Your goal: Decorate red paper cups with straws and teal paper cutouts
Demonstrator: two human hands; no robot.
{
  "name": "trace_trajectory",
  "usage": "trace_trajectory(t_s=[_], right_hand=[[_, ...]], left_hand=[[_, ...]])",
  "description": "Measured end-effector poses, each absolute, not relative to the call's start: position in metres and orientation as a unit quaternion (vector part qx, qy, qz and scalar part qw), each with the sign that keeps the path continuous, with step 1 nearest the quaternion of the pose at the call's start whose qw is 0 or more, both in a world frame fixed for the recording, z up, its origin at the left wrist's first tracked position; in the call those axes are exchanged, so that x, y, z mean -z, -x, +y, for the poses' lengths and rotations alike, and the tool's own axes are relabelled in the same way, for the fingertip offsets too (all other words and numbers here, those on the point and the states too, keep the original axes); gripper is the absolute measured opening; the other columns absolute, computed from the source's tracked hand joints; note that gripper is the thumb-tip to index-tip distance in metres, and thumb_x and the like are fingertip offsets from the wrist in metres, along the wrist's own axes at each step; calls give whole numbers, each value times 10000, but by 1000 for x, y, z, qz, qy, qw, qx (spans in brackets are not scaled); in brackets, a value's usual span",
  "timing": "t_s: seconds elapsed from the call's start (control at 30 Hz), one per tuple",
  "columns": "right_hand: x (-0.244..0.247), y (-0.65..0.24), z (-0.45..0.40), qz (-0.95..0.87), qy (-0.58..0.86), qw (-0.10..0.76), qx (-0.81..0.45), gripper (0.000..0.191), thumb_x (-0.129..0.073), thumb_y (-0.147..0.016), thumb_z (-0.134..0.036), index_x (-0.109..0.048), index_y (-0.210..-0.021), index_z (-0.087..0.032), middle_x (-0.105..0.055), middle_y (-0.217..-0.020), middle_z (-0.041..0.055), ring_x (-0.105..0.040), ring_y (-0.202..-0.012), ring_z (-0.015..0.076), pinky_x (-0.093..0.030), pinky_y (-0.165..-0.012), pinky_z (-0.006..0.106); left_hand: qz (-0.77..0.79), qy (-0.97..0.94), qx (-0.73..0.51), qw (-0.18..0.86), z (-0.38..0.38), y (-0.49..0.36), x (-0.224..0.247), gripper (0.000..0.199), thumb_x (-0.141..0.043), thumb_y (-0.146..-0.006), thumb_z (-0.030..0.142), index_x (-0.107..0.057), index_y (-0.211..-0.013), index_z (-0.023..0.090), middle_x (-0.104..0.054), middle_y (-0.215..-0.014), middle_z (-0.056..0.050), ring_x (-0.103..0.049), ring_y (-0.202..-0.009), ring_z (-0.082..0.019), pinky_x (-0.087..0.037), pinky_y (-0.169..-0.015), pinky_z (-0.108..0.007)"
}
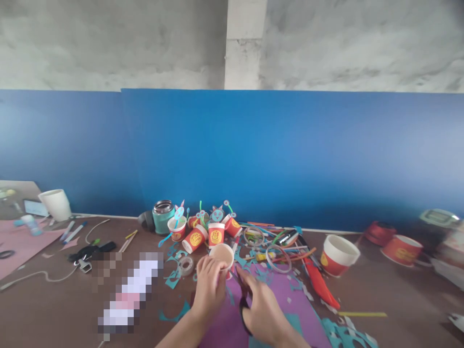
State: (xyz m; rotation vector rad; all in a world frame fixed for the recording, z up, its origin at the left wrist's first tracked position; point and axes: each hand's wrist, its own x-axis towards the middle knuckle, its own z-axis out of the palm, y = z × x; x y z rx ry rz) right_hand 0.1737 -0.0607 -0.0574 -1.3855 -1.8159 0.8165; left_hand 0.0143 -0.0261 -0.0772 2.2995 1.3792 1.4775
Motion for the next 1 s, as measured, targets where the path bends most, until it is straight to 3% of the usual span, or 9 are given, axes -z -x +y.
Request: trace_trajectory(t_s=[0.1,0.27,0.4,0.47,0.57,0.67,0.77,1.0], right_hand=[[59,-173,-66,-781,548,270,-132,756,-501,-615,-84,-447,-1365,-163,-641,-1136,124,-592,-990,289,-453,-864,381],[58,-175,-67,-808,547,213,-57,759,-479,-642,-64,-407,-1392,-152,-640,-1124,141,-590,-989,309,-460,-865,428],[62,-175,-64,-784,545,272,-122,767,-488,-626,-58,-417,-1381,-179,-658,-1066,107,-600,-935,273,-458,-838,381],[64,-175,-61,-742,540,337,-212,734,-491,-634,-75,-441,-1358,-180,-671,-902,60,-597,-792,220,-470,-724,317],[64,-174,-55,-655,505,432,-360,660,-515,-654,-130,-483,-1313,-155,-553,-651,-29,-497,-601,150,-403,-553,246],[61,-171,-54,-621,464,456,-438,638,-547,-656,-158,-499,-1292,-152,-459,-617,-63,-420,-559,114,-344,-517,223],[59,-171,-57,-642,468,434,-424,646,-545,-667,-149,-475,-1310,-163,-439,-636,-64,-401,-566,108,-347,-531,219],[68,-181,-56,-720,494,390,-293,660,-512,-694,-138,-447,-1348,-184,-549,-688,-10,-503,-630,161,-422,-597,263]], left_hand=[[449,-761,-467,29,-32,-18,73,205,-385,-911,164,-543,-790,215,-610,-748,-16,-564,-771,-197,-362,-871,-400],[464,-750,-472,9,-33,-18,71,190,-420,-911,164,-563,-797,217,-625,-761,-14,-567,-785,-193,-354,-883,-402],[458,-746,-483,9,-31,-14,74,160,-452,-908,193,-587,-827,223,-636,-829,-24,-578,-858,-207,-361,-916,-430],[464,-706,-534,0,-29,-13,79,154,-501,-887,242,-580,-1015,205,-621,-1024,-84,-550,-1029,-257,-358,-956,-467],[470,-655,-589,62,-25,-14,91,571,-556,-850,299,-336,-1355,150,-424,-1361,-191,-382,-1283,-319,-331,-1023,-506],[456,-641,-574,227,-20,-20,100,845,-657,-769,308,-160,-1441,184,-390,-1410,-187,-400,-1290,-318,-380,-1010,-475],[458,-594,-579,318,-17,-24,102,959,-703,-703,281,-109,-1450,181,-458,-1356,-179,-471,-1234,-310,-421,-977,-454],[502,-510,-632,296,-8,-14,97,766,-623,-743,310,-245,-1392,158,-453,-1335,-178,-466,-1230,-295,-391,-1004,-444]])
